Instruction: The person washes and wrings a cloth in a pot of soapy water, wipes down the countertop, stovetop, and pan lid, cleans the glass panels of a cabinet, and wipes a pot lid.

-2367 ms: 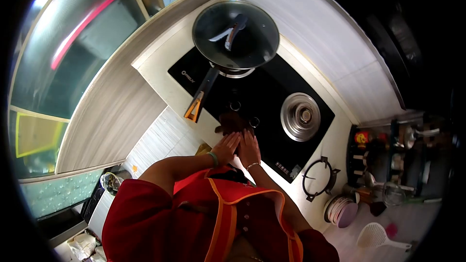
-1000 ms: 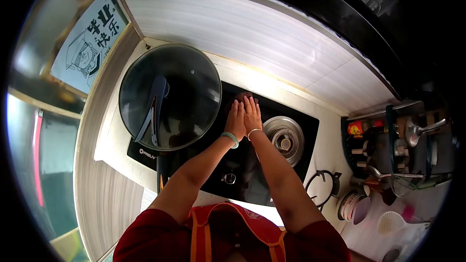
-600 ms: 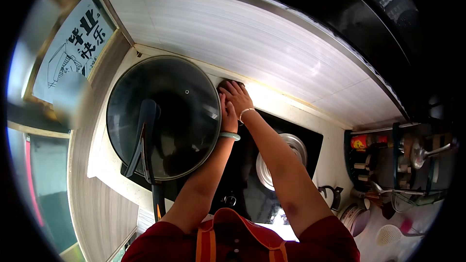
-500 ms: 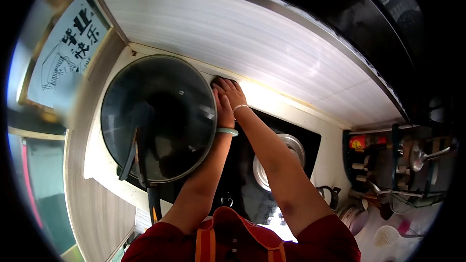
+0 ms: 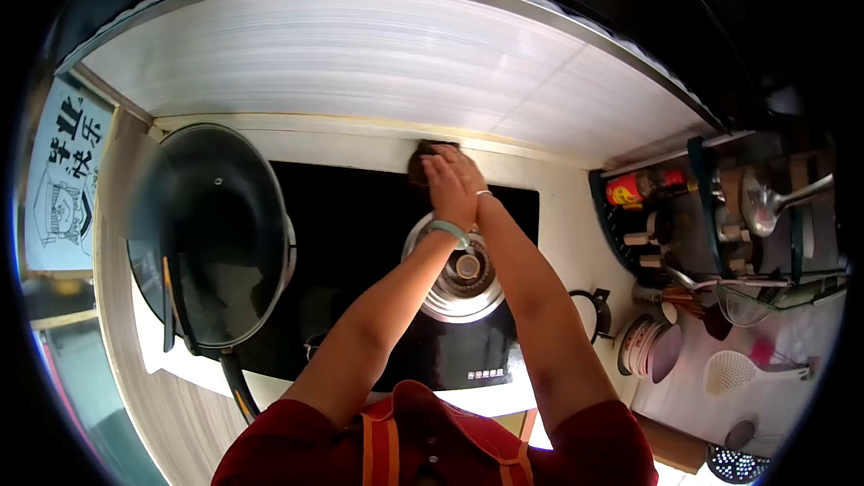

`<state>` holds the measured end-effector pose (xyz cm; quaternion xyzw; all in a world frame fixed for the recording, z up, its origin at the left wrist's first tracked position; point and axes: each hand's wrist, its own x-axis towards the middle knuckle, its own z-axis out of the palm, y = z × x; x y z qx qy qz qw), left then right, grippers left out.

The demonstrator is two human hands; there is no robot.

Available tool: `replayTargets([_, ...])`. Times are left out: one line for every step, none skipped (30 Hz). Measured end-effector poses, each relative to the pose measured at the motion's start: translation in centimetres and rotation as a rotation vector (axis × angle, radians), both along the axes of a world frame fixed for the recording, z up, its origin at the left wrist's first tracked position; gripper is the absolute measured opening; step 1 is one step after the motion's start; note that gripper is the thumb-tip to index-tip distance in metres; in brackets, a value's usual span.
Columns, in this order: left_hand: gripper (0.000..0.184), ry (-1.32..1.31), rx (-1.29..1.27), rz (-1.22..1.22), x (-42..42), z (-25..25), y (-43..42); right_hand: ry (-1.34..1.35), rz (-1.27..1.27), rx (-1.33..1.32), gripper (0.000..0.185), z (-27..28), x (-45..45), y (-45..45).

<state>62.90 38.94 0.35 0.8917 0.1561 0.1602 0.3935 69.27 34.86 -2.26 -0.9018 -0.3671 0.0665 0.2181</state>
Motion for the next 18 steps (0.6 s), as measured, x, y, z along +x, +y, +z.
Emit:
replayTargets([0.060,0.387,0.589,-0.202,1.0,-0.6,-2.0,0.003,-0.015,-0.005,0.034,-0.6,0.4,-2.5])
replayTargets([0.061,0.272,0.555,-0.220,2.2,-4.7,-5.0,0.016,-0.121,-0.013,0.035,-1.3,0.8,-5.3])
replayTargets([0.061,0.225,0.397,-0.257,2.4,-4.8,-6.8,0.029,-0.227,-0.021,0.036,-2.0,1.0,-8.0])
replayTargets([0.062,0.180,0.239,-0.293,2.4,-3.1,-8.0,0.042,-0.331,-0.028,0.038,-2.4,1.1,-10.4])
replayTargets([0.063,0.203,-0.042,-0.346,2.1,-1.3,-9.2,0.055,-0.435,-0.037,0.039,-3.0,0.9,-12.1])
replayTargets([0.066,0.264,-0.097,-0.454,2.5,-1.0,-10.4,0.059,-0.509,-0.043,0.039,-3.0,0.5,-13.6])
replayTargets([0.066,0.268,-0.099,-0.462,2.7,-0.7,-11.4,0.063,-0.579,-0.061,0.040,-3.0,0.0,-14.8])
replayTargets([0.068,0.314,-0.104,-0.536,2.9,-0.4,-12.3,0.064,-0.635,-0.079,0.040,-3.0,-0.6,-15.9])
replayTargets([0.069,0.358,-0.109,-0.608,2.9,-0.2,-13.1,0.062,-0.671,-0.111,0.040,-2.8,-1.1,-16.8])
replayTargets([0.069,0.355,-0.108,-0.612,2.6,0.1,-13.8,0.062,-0.699,-0.146,0.041,-2.7,-1.6,-17.4])
replayTargets([0.069,0.390,-0.094,-0.678,2.1,0.2,-14.4,0.059,-0.718,-0.187,0.041,-2.6,-2.4,-18.1])
replayTargets([0.070,0.423,-0.081,-0.742,1.4,0.2,-14.9,0.059,-0.725,-0.242,0.041,-2.1,-3.1,-18.7])
replayTargets([0.070,0.456,-0.067,-0.801,0.8,0.3,-15.3,0.056,-0.728,-0.303,0.042,-1.7,-3.9,-19.0])
replayTargets([0.069,0.484,-0.045,-0.839,0.1,0.5,-15.8,0.057,-0.722,-0.375,0.042,-1.3,-4.9,-19.2])
replayTargets([0.068,0.481,-0.060,-0.846,-1.0,0.4,-16.3,0.061,-0.707,-0.477,0.043,-1.0,-6.0,-19.7])
replayTargets([0.067,0.455,-0.135,-0.817,-2.4,0.9,-16.4,0.067,-0.676,-0.593,0.043,-0.1,-7.3,-19.8])
replayTargets([0.065,0.432,-0.213,-0.779,-3.8,1.4,-16.3,0.072,-0.632,-0.722,0.043,0.8,-8.5,-19.8])
replayTargets([0.058,0.314,0.271,-1.019,-4.3,0.8,-17.3,0.076,-0.572,-0.871,0.044,1.9,-9.8,-19.6])
